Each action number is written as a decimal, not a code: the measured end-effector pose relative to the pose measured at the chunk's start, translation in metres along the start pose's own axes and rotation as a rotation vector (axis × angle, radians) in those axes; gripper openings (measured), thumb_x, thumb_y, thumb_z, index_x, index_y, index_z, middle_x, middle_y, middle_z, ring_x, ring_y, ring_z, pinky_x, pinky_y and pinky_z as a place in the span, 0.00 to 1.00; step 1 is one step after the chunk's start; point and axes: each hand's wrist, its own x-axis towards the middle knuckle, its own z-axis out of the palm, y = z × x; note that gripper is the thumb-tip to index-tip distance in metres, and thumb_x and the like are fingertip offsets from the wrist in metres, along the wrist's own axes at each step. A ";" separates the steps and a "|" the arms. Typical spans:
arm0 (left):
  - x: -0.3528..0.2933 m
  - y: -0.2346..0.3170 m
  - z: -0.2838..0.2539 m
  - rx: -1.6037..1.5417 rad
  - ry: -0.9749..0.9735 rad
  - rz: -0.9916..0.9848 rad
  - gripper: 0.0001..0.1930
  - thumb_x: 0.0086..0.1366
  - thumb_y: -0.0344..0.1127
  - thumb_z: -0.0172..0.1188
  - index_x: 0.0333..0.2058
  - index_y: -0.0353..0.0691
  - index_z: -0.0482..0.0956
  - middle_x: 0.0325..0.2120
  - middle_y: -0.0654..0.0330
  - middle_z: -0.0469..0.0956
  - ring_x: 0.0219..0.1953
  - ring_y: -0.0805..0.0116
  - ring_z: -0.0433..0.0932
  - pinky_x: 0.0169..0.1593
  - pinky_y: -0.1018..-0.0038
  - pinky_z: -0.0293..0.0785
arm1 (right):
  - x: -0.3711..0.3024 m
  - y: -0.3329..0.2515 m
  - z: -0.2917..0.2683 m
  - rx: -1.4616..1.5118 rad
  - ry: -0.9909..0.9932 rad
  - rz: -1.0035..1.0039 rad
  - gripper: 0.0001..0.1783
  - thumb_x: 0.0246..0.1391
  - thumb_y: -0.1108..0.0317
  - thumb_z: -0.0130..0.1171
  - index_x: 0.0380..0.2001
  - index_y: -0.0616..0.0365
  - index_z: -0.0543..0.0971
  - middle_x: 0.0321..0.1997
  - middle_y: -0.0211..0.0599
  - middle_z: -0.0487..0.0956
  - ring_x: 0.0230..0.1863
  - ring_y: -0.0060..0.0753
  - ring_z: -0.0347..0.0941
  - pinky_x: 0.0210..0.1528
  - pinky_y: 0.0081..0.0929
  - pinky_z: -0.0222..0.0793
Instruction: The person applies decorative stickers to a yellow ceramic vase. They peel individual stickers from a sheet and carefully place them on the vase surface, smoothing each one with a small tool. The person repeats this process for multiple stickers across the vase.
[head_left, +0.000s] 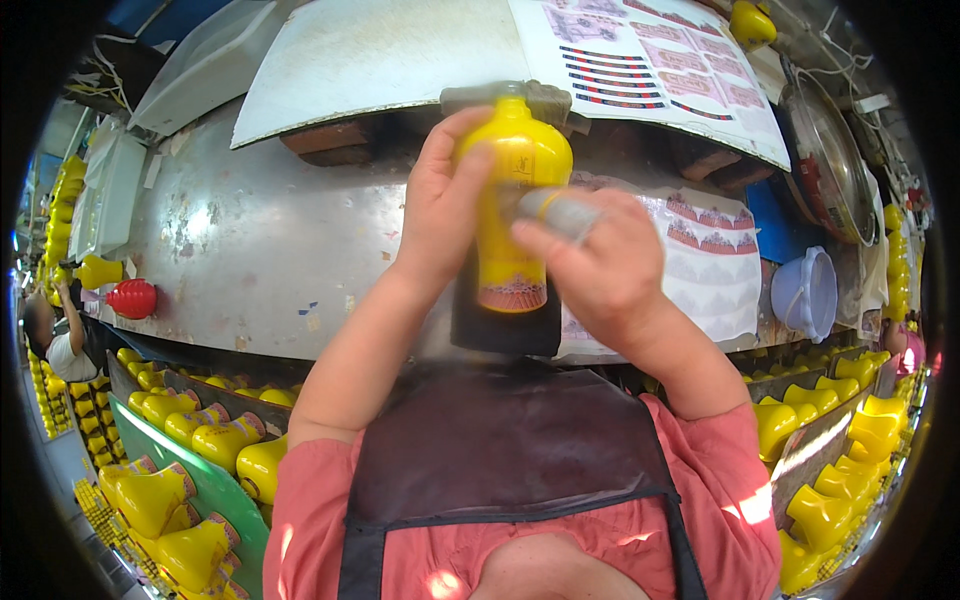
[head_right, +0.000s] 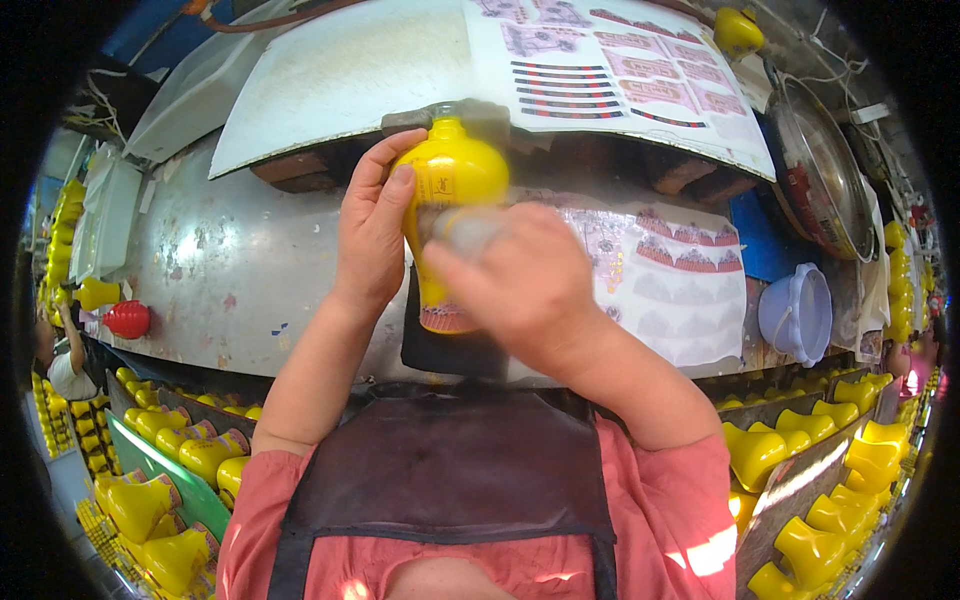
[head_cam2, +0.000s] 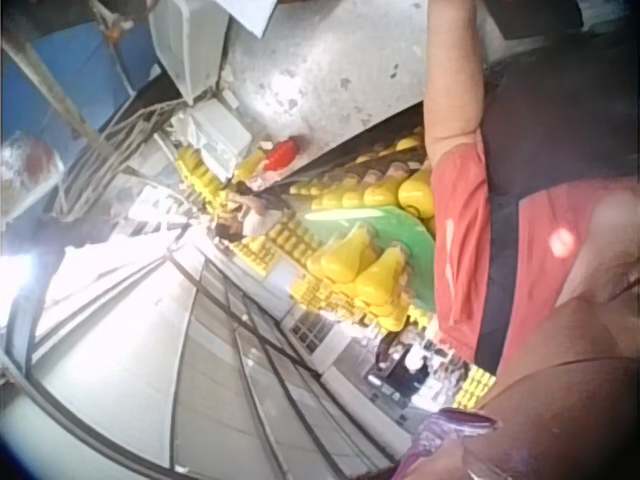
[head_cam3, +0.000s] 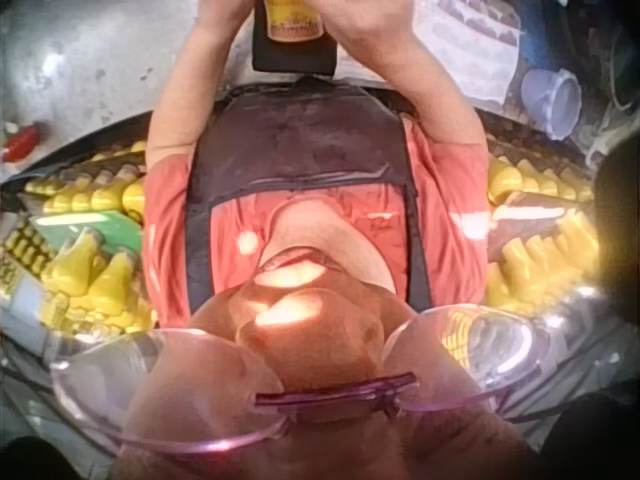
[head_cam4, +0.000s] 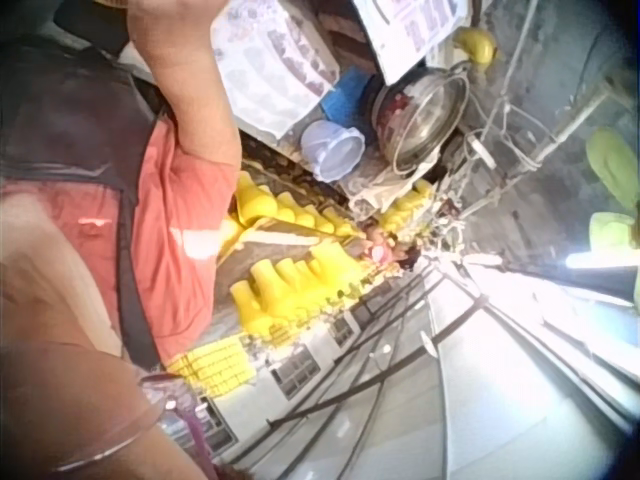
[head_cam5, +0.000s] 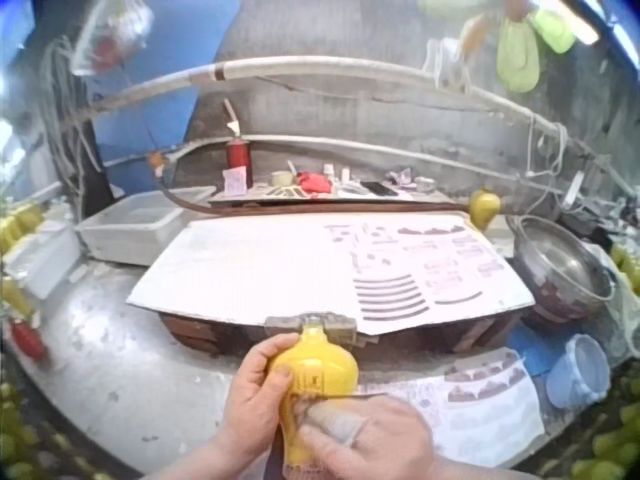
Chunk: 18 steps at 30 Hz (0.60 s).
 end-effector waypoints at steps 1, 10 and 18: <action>0.001 0.002 0.000 0.001 0.003 0.011 0.19 0.79 0.36 0.51 0.63 0.36 0.72 0.57 0.58 0.77 0.57 0.71 0.76 0.63 0.72 0.70 | 0.002 -0.005 0.003 0.031 -0.070 -0.049 0.17 0.41 0.69 0.70 0.39 0.52 0.84 0.34 0.35 0.79 0.36 0.39 0.79 0.39 0.37 0.76; 0.000 0.002 -0.002 -0.156 0.006 -0.030 0.17 0.79 0.33 0.48 0.63 0.35 0.71 0.58 0.57 0.76 0.60 0.69 0.73 0.66 0.70 0.67 | 0.057 0.011 -0.001 -0.164 -0.133 0.160 0.16 0.50 0.69 0.67 0.44 0.53 0.80 0.29 0.35 0.77 0.31 0.40 0.78 0.34 0.38 0.73; -0.001 -0.018 -0.009 0.744 -0.015 0.411 0.37 0.67 0.45 0.63 0.68 0.33 0.60 0.65 0.40 0.64 0.68 0.39 0.63 0.72 0.52 0.57 | 0.090 0.048 -0.004 -0.013 -0.187 0.294 0.09 0.53 0.69 0.65 0.39 0.56 0.81 0.32 0.43 0.83 0.35 0.52 0.81 0.37 0.42 0.76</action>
